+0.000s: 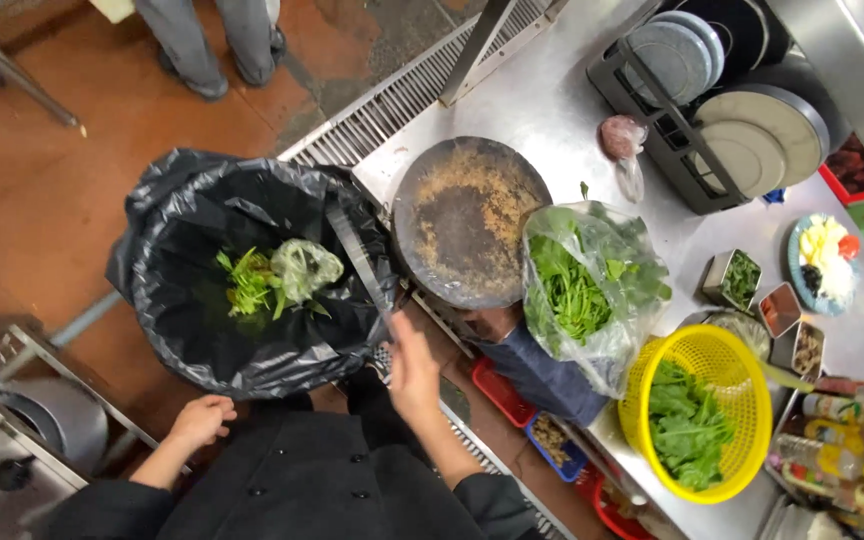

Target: The person sorts leafy green vegetables from a plastic bag into a yellow basket, discarding unwanted parts into a trash bin. They then use a knife to chop the vegetables on a wooden cutting board and transfer the chopped pieces into the basket.

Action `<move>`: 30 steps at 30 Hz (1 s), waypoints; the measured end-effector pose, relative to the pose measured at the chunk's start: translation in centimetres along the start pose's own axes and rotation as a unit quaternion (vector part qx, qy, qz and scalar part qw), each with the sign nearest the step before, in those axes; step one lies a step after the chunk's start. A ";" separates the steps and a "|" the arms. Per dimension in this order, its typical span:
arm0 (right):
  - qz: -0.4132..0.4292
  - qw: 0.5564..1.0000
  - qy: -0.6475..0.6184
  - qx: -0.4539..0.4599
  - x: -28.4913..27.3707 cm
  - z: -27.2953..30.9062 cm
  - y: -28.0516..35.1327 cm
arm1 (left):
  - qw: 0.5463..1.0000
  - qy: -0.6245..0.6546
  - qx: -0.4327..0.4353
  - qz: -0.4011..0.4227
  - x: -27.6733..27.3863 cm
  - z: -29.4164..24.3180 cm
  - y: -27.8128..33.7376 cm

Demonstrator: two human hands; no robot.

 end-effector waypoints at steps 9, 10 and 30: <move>-0.084 0.960 0.178 0.200 -5.4 -7.8 -11.1 | 0.998 0.026 -0.063 0.000 -7.6 6.3 -1.7; -0.091 0.952 0.219 0.192 -5.4 -8.7 -11.4 | 0.996 0.060 -0.069 -0.005 -8.3 6.5 -1.6; -0.183 0.811 0.242 0.500 -30.4 -27.3 -4.4 | 0.986 -0.055 0.148 -0.050 5.4 -15.5 3.5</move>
Point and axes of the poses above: each hand's wrist, its own y-axis away from the middle knuckle, its own x-axis out of the palm, z = x × y, the point moved 6 cm from there along -y, towards the middle knuckle, and after that the axes turned 3 degrees about -y, right-handed, at the moved point
